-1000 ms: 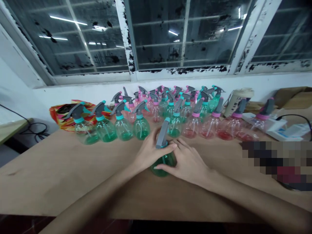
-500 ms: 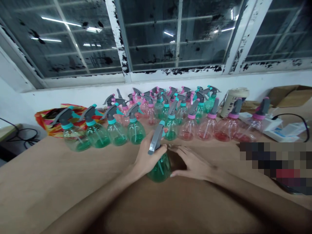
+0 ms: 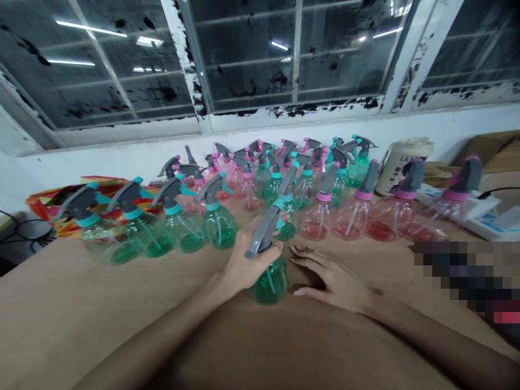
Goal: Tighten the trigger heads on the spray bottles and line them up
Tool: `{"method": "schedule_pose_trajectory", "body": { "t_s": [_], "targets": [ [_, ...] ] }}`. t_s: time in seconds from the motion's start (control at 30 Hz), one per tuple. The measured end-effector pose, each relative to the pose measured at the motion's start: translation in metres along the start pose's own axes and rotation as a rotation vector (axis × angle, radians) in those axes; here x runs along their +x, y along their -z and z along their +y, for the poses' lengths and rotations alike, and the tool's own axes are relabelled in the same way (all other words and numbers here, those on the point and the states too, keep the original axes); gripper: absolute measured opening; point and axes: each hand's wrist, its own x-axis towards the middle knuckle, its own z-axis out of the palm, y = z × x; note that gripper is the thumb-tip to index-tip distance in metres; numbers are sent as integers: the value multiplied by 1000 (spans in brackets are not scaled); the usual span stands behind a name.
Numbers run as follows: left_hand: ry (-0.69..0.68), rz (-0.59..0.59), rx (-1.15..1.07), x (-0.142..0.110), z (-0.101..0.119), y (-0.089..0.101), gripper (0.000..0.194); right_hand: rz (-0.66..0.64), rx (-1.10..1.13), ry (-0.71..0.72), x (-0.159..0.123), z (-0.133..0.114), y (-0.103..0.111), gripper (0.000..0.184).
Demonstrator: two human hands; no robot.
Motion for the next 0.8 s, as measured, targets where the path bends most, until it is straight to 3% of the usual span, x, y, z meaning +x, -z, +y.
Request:
{"method": "schedule_pose_trajectory", "body": {
  "t_s": [0.2,0.53,0.8],
  "targets": [
    [-49,-38,-46,1,3,2,36,-25,-19,-28,1,-1,0,64],
    [-27,-5,-109,-1,2,3,9,0,5,-12,-1,3,-2,61],
    [-73,1,-79,-1,7,4,16,1,0,0,0,4,-3,60]
  ]
}}
